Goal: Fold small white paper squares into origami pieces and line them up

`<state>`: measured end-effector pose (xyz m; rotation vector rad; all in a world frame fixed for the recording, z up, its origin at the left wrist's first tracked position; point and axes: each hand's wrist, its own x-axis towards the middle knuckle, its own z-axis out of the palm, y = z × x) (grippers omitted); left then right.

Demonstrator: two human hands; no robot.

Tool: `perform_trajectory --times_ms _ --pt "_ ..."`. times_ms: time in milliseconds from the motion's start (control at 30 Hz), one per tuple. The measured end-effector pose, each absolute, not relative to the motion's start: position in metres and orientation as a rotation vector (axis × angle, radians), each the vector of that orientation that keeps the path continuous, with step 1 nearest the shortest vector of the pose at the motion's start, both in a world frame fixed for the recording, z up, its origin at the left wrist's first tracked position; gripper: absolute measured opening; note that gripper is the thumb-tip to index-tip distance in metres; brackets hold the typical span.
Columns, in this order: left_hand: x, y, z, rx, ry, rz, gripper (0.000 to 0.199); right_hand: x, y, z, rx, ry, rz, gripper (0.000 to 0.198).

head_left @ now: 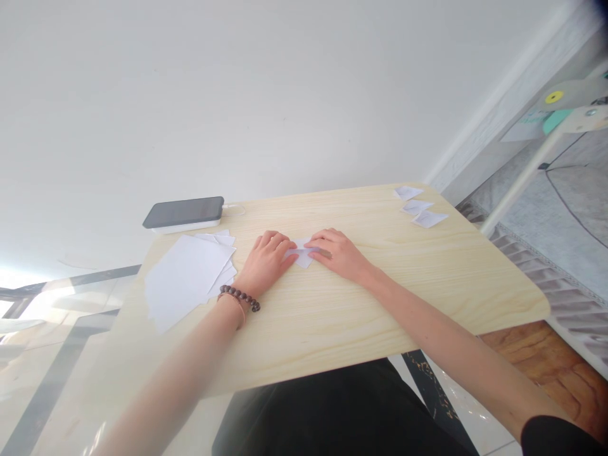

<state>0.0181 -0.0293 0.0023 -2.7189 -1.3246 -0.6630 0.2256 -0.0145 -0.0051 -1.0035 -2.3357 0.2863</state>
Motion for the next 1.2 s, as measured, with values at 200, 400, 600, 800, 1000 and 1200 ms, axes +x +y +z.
perform_trajectory --times_ms 200,400,600,800,1000,1200 --pt "0.0178 -0.0308 0.0038 -2.685 -1.233 -0.598 0.020 0.2268 -0.0196 -0.0012 -1.020 -2.426 0.167 0.021" --pt "0.0172 -0.0323 0.0050 -2.677 -1.200 -0.582 0.024 0.2280 -0.0236 0.0016 -1.070 -2.426 0.020 0.025" --pt "0.0189 -0.0332 0.0062 -2.686 -1.219 -0.582 0.026 0.2316 -0.0216 0.0004 -1.110 -2.386 -0.052 0.024" --pt "0.0200 -0.0350 0.0092 -2.727 -1.184 -0.549 0.027 0.2283 -0.0221 0.0004 -1.107 -2.425 -0.062 0.017" --pt "0.0208 -0.0350 0.0114 -2.729 -1.183 -0.515 0.027 0.2273 -0.0232 0.0017 -1.060 -2.494 -0.016 0.024" --pt "0.0209 -0.0357 0.0104 -2.713 -1.207 -0.506 0.027 0.2285 -0.0214 0.0010 -1.064 -2.466 0.011 0.023"
